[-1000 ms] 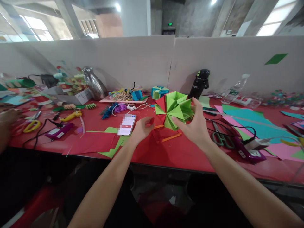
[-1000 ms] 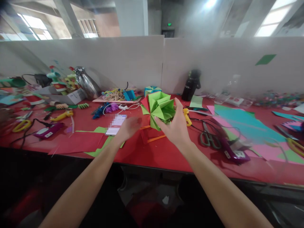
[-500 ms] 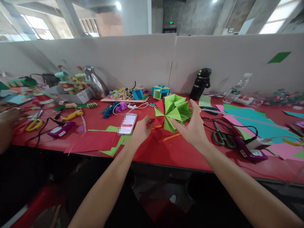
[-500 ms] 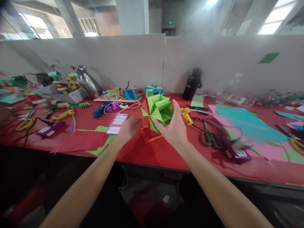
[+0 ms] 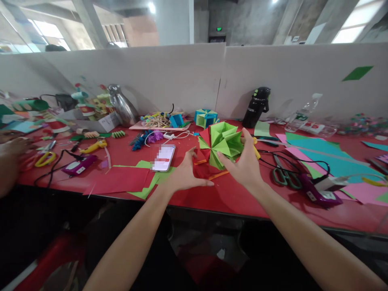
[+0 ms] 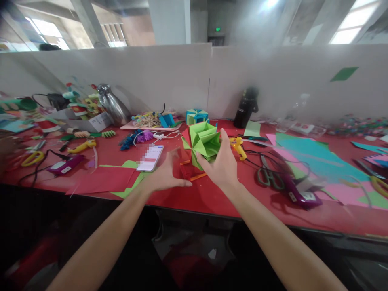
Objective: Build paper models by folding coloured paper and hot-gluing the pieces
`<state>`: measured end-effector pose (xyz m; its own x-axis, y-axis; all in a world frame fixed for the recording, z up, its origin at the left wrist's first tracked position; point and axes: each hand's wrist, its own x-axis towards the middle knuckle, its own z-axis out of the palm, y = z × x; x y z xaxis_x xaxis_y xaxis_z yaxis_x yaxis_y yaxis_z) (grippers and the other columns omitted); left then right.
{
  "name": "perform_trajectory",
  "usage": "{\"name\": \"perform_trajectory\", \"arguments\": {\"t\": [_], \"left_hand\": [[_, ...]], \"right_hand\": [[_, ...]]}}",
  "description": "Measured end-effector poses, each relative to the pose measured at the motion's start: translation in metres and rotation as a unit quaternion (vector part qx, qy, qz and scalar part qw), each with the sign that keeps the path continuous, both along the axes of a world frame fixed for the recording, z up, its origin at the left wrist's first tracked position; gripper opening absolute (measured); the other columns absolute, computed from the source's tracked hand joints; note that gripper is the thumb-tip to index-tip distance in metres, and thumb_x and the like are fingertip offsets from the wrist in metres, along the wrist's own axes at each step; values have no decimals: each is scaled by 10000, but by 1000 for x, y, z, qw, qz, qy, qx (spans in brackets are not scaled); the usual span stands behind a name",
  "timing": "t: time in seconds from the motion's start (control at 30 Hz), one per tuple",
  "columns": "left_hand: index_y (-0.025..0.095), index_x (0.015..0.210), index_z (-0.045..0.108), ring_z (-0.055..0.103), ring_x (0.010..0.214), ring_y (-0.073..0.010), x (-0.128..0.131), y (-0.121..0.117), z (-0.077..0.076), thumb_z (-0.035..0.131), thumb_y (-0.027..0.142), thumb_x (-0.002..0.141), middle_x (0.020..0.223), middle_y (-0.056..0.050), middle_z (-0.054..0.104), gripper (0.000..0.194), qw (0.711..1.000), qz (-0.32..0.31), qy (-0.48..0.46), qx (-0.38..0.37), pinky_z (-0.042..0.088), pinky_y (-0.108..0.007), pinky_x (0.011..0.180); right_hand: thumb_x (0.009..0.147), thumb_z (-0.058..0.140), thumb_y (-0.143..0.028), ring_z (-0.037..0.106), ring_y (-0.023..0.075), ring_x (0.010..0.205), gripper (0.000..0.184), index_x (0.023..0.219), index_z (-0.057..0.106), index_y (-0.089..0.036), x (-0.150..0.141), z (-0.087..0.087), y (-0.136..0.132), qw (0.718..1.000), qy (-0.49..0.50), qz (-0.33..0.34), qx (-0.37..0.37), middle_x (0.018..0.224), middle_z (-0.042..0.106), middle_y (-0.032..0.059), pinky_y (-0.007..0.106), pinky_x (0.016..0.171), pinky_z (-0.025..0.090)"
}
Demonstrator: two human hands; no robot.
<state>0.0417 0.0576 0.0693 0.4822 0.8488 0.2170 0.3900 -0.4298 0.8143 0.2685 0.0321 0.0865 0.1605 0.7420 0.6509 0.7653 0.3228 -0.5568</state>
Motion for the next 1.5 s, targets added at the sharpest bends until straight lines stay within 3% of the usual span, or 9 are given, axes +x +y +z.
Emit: {"name": "perform_trajectory", "arguments": {"t": [0.17, 0.3, 0.67, 0.87, 1.17, 1.37, 1.5], "left_hand": [[237, 1367, 387, 568, 1229, -343, 9, 0, -4, 820, 568, 697, 1335, -125, 520, 864, 998, 42, 20, 29, 422, -522, 1092], [222, 1303, 414, 577, 1169, -313, 11, 2, -6, 777, 566, 750, 1287, -119, 530, 746, 996, 55, 40, 54, 457, -498, 1034], [224, 1220, 438, 583, 1114, -286, 13, 7, -15, 789, 468, 767, 1224, -106, 546, 623, 996, 36, 11, 77, 471, -497, 982], [219, 1196, 462, 571, 1143, -288, 14, 9, -17, 776, 454, 786, 1265, -118, 518, 567, 995, 29, 8, 99, 473, -491, 990], [226, 1211, 438, 585, 1135, -305, 14, 8, -16, 821, 483, 725, 1273, -113, 500, 671, 996, 40, 26, 82, 479, -507, 989], [235, 1349, 319, 568, 1192, -362, 13, 5, -17, 867, 588, 618, 1341, -138, 467, 979, 998, 39, 25, 49, 468, -549, 1020], [223, 1315, 321, 551, 1232, -374, 13, 8, -21, 853, 568, 656, 1365, -157, 454, 914, 997, 53, 28, 54, 472, -547, 1019]], "right_hand": [[803, 667, -618, 490, 380, 1331, 952, 1543, 202, -239, -2, -4, -1, 1000, -10, -5, 9, 1499, 450, 195, 592, 961, 514], [817, 651, -608, 472, 385, 1357, 957, 1558, 165, -248, -5, -8, -2, 1000, -14, -7, 5, 1525, 424, 193, 599, 975, 505], [864, 591, -573, 406, 415, 1406, 955, 1584, 62, -235, -11, -10, -3, 998, -55, -30, -12, 1582, 346, 215, 671, 1036, 410], [875, 582, -557, 412, 409, 1398, 931, 1587, 74, -240, -10, -7, -4, 998, -61, -31, -9, 1572, 354, 210, 654, 1032, 415], [890, 565, -558, 469, 402, 1336, 845, 1577, 152, -290, -11, -5, -4, 998, -60, -27, -13, 1457, 484, 179, 651, 980, 450], [884, 592, -563, 450, 376, 1367, 864, 1565, 161, -251, -10, -3, -4, 999, -29, -9, 9, 1539, 397, 188, 617, 1010, 457], [885, 585, -576, 431, 379, 1383, 874, 1566, 147, -247, -8, -3, -3, 1000, -19, -2, 18, 1566, 360, 191, 624, 1027, 445]]}}
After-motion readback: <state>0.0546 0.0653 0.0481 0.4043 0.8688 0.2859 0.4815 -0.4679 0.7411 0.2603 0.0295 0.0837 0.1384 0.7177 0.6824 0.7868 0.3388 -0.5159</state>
